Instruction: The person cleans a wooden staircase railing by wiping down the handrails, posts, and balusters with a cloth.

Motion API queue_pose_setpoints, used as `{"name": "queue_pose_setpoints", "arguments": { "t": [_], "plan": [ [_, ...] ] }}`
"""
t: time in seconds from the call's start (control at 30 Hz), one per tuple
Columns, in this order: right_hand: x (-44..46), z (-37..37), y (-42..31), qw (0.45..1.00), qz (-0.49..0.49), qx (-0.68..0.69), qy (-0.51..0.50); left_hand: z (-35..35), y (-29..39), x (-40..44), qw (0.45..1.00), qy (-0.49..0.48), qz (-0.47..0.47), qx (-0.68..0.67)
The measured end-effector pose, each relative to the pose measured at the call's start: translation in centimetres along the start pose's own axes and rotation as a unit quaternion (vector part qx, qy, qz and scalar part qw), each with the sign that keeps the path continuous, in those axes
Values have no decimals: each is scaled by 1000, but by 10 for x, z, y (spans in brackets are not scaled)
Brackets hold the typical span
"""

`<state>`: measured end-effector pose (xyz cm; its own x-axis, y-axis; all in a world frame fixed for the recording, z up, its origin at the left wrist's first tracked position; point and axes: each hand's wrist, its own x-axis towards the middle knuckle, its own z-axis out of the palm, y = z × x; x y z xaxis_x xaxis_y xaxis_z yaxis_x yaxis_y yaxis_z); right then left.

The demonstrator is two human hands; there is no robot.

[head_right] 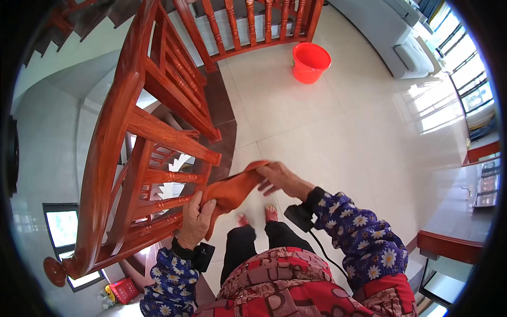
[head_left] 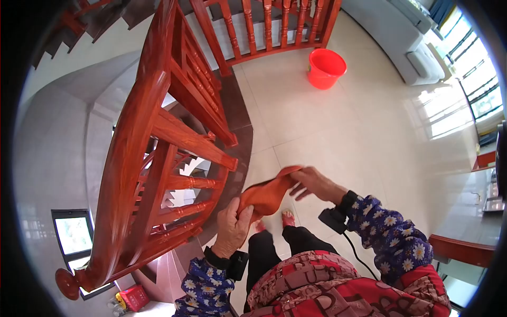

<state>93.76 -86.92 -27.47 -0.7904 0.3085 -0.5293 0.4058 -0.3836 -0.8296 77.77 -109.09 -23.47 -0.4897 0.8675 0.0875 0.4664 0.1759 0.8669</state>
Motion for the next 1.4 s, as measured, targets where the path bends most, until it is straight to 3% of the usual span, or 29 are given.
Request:
{"name": "queue_pose_setpoints", "arguments": {
  "t": [0.1, 0.17, 0.3, 0.33, 0.37, 0.43, 0.47, 0.5, 0.53, 0.57, 0.63, 0.67, 0.7, 0.77, 0.8, 0.83, 0.9, 1.0, 1.07, 1.1, 1.2, 1.3, 1.4],
  "plan": [
    [4, 1, 1, 983, 72, -163, -31, 5, 14, 9, 999, 37, 1, -31],
    [0, 2, 6, 990, 22, -123, -61, 16, 25, 8, 998, 45, -9, -44],
    [-1, 11, 16, 983, 60, -118, -129, 47, 37, -9, 999, 33, 20, -19],
    [-4, 10, 23, 981, 25, -103, -165, 52, 43, -12, 999, 7, 22, -25],
    [-15, 12, 15, 980, 59, -63, -179, 55, 50, -19, 999, -20, 21, -31],
    [3, 3, 30, 954, -141, -210, -160, 63, 31, -20, 998, -23, 52, -14],
    [-4, 8, 21, 950, -134, -226, -168, 68, 23, -23, 996, -12, 85, -14],
    [-12, 11, 13, 975, -114, -127, -140, 75, 16, -26, 993, 2, 119, -12],
    [-15, 17, 1, 989, -97, -26, -110, 76, 9, -33, 996, 4, 84, -18],
    [-14, 19, -6, 988, -94, -35, -117, 76, 3, -39, 996, 15, 82, -21],
    [-11, 21, -15, 983, -172, -52, -46, 78, -9, -56, 993, 78, 9, -92],
    [-5, 20, -15, 979, -193, -67, -9, 80, -23, -65, 993, 100, -24, -65],
    [8, 11, -6, 971, -215, -103, 25, 95, -55, -80, 980, 187, -49, -47],
    [10, 6, -2, 952, -242, -182, 52, 102, -86, -111, 915, 300, -204, -178],
    [4, 9, -8, 950, -240, -192, 47, 118, -146, -134, 909, 360, -190, -95],
    [-6, 16, -19, 947, -235, -217, 25, 111, -142, -143, 854, 434, -201, -204],
    [-10, 22, -23, 939, -233, -253, -9, 102, -94, -160, 808, 502, -217, -221],
    [-9, 25, -12, 918, -306, -238, -80, 123, -80, -184, 801, 534, -209, -169],
    [-19, 30, -16, 934, -279, -151, -168, 132, -91, -193, 857, 483, -114, -137],
    [-10, 26, -7, 923, -302, -139, -194, 135, -96, -195, 842, 511, -99, -140],
    [-26, 45, -1, 922, -271, -64, -270, 152, -102, -220, 799, 554, -9, 233],
    [-69, 66, 9, 915, -272, -66, -292, 183, -101, -278, 770, 550, -33, 321],
    [-107, 68, 35, 904, -281, -154, -282, 230, -95, -339, 749, 495, -72, 434]
  ]
}}
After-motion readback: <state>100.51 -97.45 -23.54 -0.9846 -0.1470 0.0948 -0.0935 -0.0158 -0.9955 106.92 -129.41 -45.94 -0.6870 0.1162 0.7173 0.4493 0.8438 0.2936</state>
